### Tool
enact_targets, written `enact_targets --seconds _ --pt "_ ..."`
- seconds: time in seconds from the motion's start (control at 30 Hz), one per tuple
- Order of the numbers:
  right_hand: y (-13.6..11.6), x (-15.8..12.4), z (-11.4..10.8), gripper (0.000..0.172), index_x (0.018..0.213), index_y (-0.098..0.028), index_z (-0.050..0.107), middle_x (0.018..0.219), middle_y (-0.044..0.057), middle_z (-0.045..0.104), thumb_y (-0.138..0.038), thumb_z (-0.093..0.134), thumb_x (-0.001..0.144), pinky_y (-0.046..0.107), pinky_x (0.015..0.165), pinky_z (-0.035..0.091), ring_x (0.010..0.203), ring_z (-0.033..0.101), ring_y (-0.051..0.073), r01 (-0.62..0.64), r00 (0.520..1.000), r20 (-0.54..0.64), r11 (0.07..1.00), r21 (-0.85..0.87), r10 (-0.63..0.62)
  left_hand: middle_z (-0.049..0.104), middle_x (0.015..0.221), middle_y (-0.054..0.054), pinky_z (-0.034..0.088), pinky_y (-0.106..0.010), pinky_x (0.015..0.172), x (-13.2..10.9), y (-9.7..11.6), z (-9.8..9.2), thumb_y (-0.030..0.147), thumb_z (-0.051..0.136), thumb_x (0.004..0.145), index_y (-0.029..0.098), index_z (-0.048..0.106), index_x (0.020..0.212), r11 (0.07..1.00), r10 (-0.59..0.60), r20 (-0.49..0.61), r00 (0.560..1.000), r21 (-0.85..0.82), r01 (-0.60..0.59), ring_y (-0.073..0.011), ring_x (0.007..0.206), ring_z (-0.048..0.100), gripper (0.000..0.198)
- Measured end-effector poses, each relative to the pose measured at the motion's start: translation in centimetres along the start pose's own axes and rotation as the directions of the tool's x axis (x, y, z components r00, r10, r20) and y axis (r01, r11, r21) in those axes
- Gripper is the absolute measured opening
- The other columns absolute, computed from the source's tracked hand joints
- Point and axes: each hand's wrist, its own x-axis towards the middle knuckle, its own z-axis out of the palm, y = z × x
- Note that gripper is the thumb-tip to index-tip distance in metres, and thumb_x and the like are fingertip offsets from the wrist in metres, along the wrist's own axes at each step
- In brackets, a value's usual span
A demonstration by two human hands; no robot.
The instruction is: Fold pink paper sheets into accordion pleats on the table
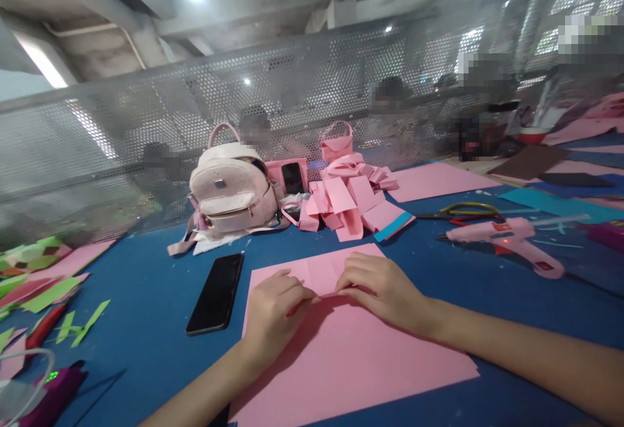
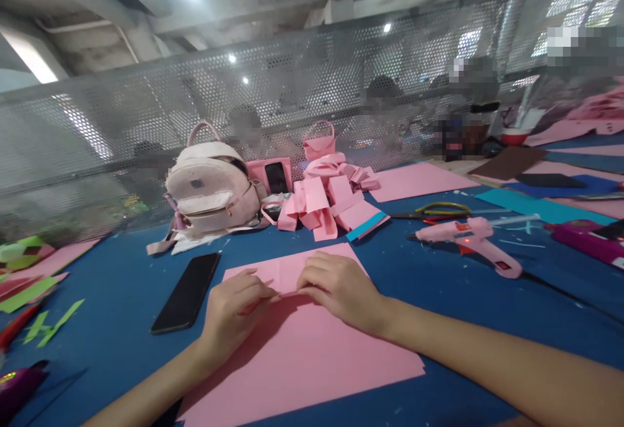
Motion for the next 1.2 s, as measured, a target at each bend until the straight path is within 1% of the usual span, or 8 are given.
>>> enact_targets --seconds 0.13,0.27,0.4,0.53,0.63,0.83,1.0,1.2 --pt "0.0 0.0 -0.1 0.019 0.084 -0.018 0.067 0.079 0.003 0.067 -0.022 0.055 0.099 0.029 0.070 0.040 0.078 0.057 0.017 -0.007 1.000 0.004 1.000 0.006 0.007 0.066 0.067 0.002 0.052 -0.035 0.089 0.1 0.4 -0.2 0.012 0.061 0.091 0.020 0.067 0.078 1.000 -0.014 0.017 1.000 -0.009 0.014 -0.0131 0.063 0.062 0.016" --pt "0.0 0.0 -0.2 0.018 0.084 -0.019 0.066 0.078 0.003 0.066 -0.022 0.056 0.098 0.028 0.070 0.040 0.076 0.057 0.017 0.009 1.000 -0.022 1.000 -0.005 -0.009 0.069 0.068 0.003 0.051 -0.037 0.092 0.1 0.0 -0.4 0.016 0.065 0.091 0.021 0.069 0.080 1.000 -0.022 0.011 1.000 0.003 0.022 -0.0130 0.063 0.064 0.013" --pt "0.2 0.0 -0.4 0.019 0.084 -0.018 0.067 0.078 0.003 0.066 -0.022 0.055 0.099 0.029 0.067 0.038 0.074 0.056 0.017 0.031 0.997 -0.068 0.998 -0.059 -0.035 0.070 0.068 0.002 0.049 -0.039 0.095 0.1 -0.3 -0.8 0.015 0.063 0.091 0.021 0.070 0.079 0.999 -0.040 -0.013 0.999 0.020 0.041 -0.0136 0.062 0.065 0.015" --pt "0.3 0.0 -0.5 0.019 0.085 -0.018 0.067 0.079 0.004 0.066 -0.022 0.054 0.099 0.029 0.068 0.039 0.075 0.056 0.017 0.040 0.996 -0.077 0.997 -0.064 -0.045 0.067 0.064 0.004 0.049 -0.038 0.096 0.2 0.0 -1.2 0.011 0.058 0.091 0.021 0.068 0.075 0.998 -0.067 0.008 0.998 0.009 0.067 -0.0126 0.060 0.063 0.021" --pt "0.3 0.0 -0.6 0.017 0.085 -0.019 0.067 0.079 0.003 0.067 -0.022 0.056 0.098 0.029 0.068 0.038 0.076 0.056 0.017 0.042 0.995 -0.083 0.997 -0.064 -0.047 0.070 0.067 0.005 0.047 -0.041 0.100 0.2 -0.2 -1.1 0.013 0.060 0.091 0.023 0.070 0.079 0.998 -0.064 0.012 0.998 -0.001 0.064 -0.0118 0.059 0.064 0.018" --pt "0.7 0.0 -1.1 0.018 0.084 -0.019 0.066 0.080 0.003 0.066 -0.022 0.055 0.099 0.029 0.069 0.041 0.077 0.057 0.017 0.000 0.996 -0.094 0.999 -0.043 -0.004 0.075 0.075 0.003 0.040 -0.048 0.107 0.0 -0.8 -1.2 0.016 0.063 0.091 0.023 0.072 0.083 0.997 -0.072 -0.010 0.997 -0.014 0.072 -0.0139 0.067 0.069 0.014" --pt "1.2 0.1 -1.1 0.018 0.083 -0.020 0.064 0.080 0.003 0.065 -0.021 0.054 0.098 0.029 0.070 0.042 0.077 0.057 0.017 -0.050 0.992 -0.114 0.999 -0.002 0.049 0.073 0.073 0.004 0.044 -0.046 0.104 0.3 -0.7 -1.5 0.016 0.061 0.092 0.023 0.069 0.081 0.991 -0.118 -0.011 0.993 -0.059 0.117 -0.0136 0.066 0.069 0.016" --pt "1.5 0.0 -1.1 0.016 0.083 -0.020 0.065 0.080 0.003 0.064 -0.018 0.056 0.096 0.028 0.071 0.043 0.077 0.057 0.017 -0.077 0.990 -0.120 0.997 0.024 0.080 0.075 0.076 0.006 0.043 -0.047 0.105 0.1 -1.1 -1.5 0.021 0.064 0.092 0.026 0.070 0.082 0.985 -0.144 -0.021 0.989 -0.095 0.142 -0.0138 0.068 0.070 0.012"
